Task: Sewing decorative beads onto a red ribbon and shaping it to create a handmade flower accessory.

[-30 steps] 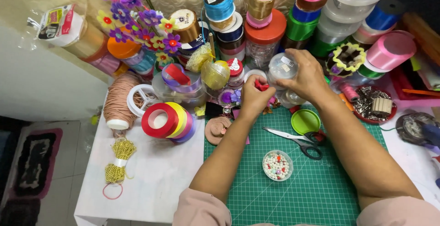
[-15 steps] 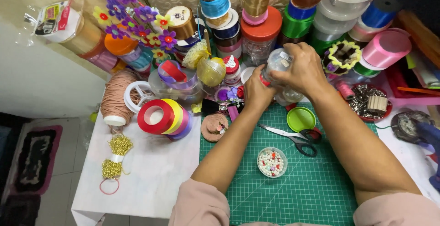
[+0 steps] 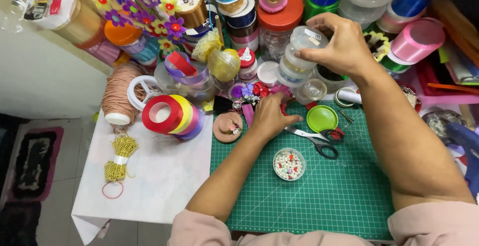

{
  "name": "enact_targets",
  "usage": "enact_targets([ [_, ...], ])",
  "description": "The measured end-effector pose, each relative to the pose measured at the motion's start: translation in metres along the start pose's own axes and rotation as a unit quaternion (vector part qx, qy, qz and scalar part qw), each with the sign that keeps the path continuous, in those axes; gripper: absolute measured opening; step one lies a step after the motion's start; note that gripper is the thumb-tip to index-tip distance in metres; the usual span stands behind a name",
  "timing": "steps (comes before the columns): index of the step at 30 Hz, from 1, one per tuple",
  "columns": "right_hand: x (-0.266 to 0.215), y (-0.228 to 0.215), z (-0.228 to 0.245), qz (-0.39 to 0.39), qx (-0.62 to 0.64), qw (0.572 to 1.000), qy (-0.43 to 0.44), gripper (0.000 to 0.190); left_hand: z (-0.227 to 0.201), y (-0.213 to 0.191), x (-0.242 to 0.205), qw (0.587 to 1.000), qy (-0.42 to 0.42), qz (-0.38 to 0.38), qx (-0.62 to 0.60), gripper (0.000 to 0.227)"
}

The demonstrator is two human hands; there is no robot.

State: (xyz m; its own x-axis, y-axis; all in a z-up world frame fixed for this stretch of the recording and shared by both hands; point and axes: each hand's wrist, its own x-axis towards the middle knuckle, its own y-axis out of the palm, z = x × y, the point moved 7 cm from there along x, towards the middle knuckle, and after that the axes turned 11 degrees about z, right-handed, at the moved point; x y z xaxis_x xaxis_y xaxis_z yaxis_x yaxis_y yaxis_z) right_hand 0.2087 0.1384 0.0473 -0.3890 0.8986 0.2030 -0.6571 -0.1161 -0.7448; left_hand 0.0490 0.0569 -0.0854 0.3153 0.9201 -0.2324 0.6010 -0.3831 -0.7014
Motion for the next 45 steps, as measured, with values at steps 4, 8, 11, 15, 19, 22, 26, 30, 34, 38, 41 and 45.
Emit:
enact_targets([
  [4,-0.004,-0.009,0.013,0.029,0.023,0.999,0.012,0.062,-0.007,-0.020,-0.016,0.994,-0.012,-0.095,-0.050,0.072],
  [8,-0.009,-0.016,0.033,0.072,0.008,0.997,0.015,0.064,-0.029,-0.059,-0.046,0.965,0.023,-0.230,-0.126,0.077],
  [11,-0.012,-0.015,0.045,0.093,-0.010,0.996,0.014,0.066,-0.057,-0.074,-0.052,0.964,0.027,-0.207,-0.164,0.105],
  [15,-0.019,-0.010,0.074,0.112,-0.028,0.993,0.031,0.070,-0.075,-0.070,-0.042,0.950,0.077,-0.221,-0.206,0.113],
  [19,-0.027,-0.011,0.081,0.095,-0.046,0.994,0.004,0.074,-0.071,-0.072,-0.041,0.955,-0.006,-0.171,-0.241,0.092],
  [22,-0.031,-0.015,0.086,0.077,-0.080,0.993,-0.026,0.074,-0.072,-0.077,-0.038,0.957,0.032,-0.121,-0.262,0.090],
  [26,-0.030,-0.019,0.088,0.074,-0.066,0.994,-0.053,0.069,-0.072,-0.083,-0.029,0.960,0.095,-0.084,-0.249,0.095],
  [30,-0.027,-0.023,0.091,0.050,-0.070,0.994,-0.066,0.061,-0.077,-0.091,-0.026,0.952,0.128,-0.048,-0.274,0.092],
  [34,-0.027,-0.026,0.092,0.030,-0.070,0.995,-0.072,0.059,-0.085,-0.098,-0.027,0.942,0.152,-0.032,-0.298,0.085],
  [38,-0.029,-0.030,0.093,0.023,-0.064,0.995,-0.078,0.055,-0.092,-0.098,-0.027,0.919,0.189,0.011,-0.345,0.082],
  [41,-0.032,-0.034,0.097,0.023,-0.051,0.994,-0.093,0.054,-0.098,-0.101,-0.030,0.921,0.192,0.034,-0.337,0.085],
  [45,-0.037,-0.040,0.105,0.028,-0.041,0.992,-0.114,0.053,-0.103,-0.100,-0.030,0.913,0.186,0.079,-0.355,0.087],
])
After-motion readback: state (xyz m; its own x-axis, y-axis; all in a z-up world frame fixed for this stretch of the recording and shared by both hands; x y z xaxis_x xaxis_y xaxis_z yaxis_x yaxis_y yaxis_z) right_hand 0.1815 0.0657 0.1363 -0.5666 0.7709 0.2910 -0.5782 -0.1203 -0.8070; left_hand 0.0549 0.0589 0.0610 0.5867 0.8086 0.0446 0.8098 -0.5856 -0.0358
